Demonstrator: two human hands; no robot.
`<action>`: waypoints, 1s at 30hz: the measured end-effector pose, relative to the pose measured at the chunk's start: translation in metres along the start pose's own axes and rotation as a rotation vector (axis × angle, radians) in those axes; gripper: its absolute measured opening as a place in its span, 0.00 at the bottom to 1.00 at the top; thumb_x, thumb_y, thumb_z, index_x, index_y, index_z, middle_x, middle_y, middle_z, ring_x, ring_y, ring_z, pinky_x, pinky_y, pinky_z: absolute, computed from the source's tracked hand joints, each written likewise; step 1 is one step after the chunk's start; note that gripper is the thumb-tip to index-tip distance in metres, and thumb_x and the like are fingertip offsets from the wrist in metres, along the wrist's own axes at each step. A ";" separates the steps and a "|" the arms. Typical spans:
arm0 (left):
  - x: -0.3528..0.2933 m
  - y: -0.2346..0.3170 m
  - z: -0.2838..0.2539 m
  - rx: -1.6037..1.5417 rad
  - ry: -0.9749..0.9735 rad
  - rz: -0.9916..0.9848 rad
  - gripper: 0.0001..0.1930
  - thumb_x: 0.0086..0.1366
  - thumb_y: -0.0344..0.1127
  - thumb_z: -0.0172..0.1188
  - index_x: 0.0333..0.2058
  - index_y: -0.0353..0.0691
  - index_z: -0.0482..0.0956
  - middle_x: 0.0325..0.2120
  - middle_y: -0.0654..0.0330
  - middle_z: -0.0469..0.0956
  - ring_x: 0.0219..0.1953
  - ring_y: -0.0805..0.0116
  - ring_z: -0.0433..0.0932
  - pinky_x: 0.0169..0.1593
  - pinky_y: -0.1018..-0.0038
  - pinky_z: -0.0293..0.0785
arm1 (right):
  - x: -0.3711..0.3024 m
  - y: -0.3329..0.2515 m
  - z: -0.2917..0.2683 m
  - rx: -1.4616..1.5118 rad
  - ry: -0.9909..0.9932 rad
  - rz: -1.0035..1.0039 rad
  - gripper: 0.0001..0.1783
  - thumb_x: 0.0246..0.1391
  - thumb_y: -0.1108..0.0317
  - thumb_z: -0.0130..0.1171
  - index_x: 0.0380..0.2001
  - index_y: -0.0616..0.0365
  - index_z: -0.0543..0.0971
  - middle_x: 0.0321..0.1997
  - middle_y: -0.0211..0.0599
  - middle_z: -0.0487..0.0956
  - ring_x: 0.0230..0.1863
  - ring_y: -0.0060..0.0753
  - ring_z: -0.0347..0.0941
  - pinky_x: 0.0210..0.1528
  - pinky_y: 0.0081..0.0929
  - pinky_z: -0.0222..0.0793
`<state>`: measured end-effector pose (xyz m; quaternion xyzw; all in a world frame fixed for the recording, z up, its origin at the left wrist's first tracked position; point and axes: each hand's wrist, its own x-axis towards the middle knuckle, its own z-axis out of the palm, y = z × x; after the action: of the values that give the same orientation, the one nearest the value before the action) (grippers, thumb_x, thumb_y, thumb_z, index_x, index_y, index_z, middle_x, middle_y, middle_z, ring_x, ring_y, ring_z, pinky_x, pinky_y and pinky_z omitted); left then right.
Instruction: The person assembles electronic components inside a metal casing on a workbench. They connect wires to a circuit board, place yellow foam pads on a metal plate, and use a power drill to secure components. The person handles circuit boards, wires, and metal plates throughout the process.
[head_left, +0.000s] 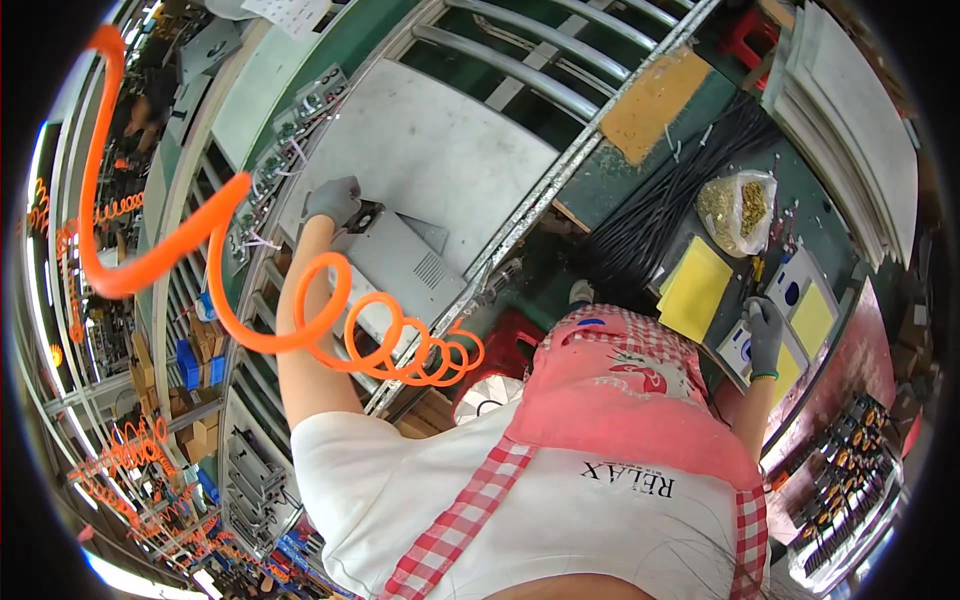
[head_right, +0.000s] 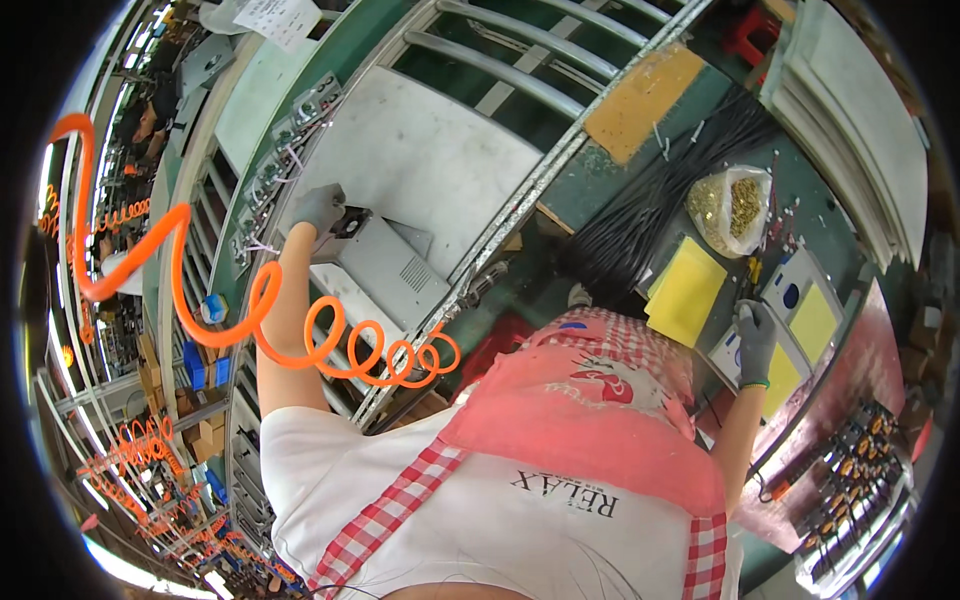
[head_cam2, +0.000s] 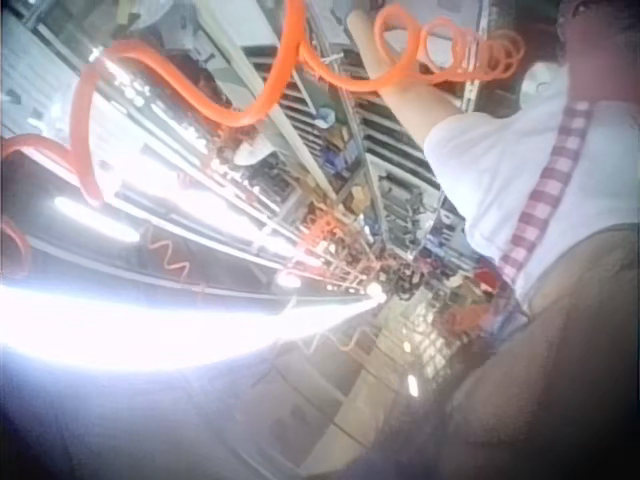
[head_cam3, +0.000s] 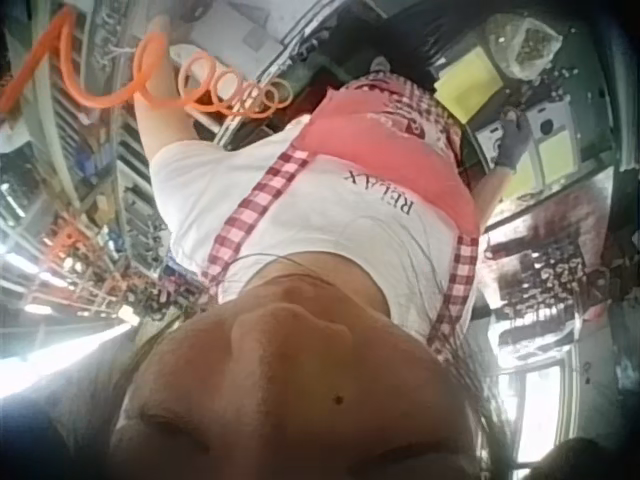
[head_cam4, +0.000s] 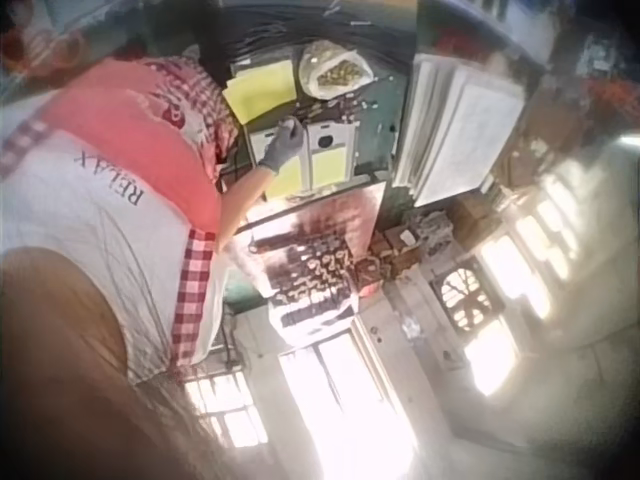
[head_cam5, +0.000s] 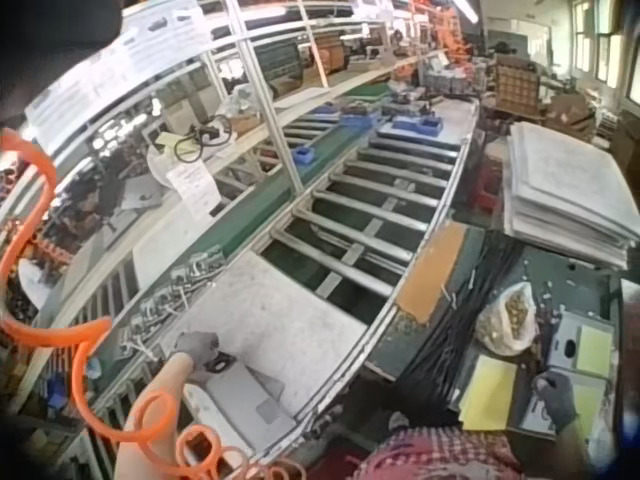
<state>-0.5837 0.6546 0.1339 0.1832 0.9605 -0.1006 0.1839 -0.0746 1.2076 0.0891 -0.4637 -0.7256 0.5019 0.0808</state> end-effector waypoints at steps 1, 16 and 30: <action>-0.004 0.003 -0.010 -0.052 0.048 -0.011 0.14 0.51 0.37 0.59 0.40 0.49 0.79 0.36 0.53 0.80 0.40 0.53 0.79 0.46 0.64 0.73 | -0.002 0.004 0.000 -0.001 0.003 0.019 0.10 0.58 0.68 0.51 0.38 0.62 0.79 0.33 0.29 0.78 0.31 0.18 0.73 0.32 0.16 0.67; 0.069 -0.107 0.060 -0.339 0.166 0.014 0.09 0.55 0.37 0.60 0.33 0.41 0.78 0.27 0.57 0.79 0.26 0.62 0.77 0.25 0.66 0.73 | 0.001 -0.002 0.027 -0.040 -0.047 -0.010 0.10 0.58 0.68 0.51 0.36 0.60 0.79 0.31 0.28 0.78 0.30 0.17 0.73 0.30 0.17 0.67; -0.044 -0.090 0.081 0.137 -0.054 -0.450 0.29 0.61 0.44 0.53 0.59 0.39 0.62 0.50 0.48 0.73 0.48 0.53 0.74 0.50 0.60 0.70 | -0.004 0.020 0.014 -0.110 -0.027 0.040 0.11 0.57 0.67 0.52 0.38 0.59 0.80 0.34 0.29 0.79 0.32 0.20 0.74 0.32 0.16 0.67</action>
<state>-0.5546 0.5374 0.0884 -0.0264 0.9627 -0.2089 0.1698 -0.0682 1.1966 0.0679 -0.4752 -0.7437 0.4690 0.0351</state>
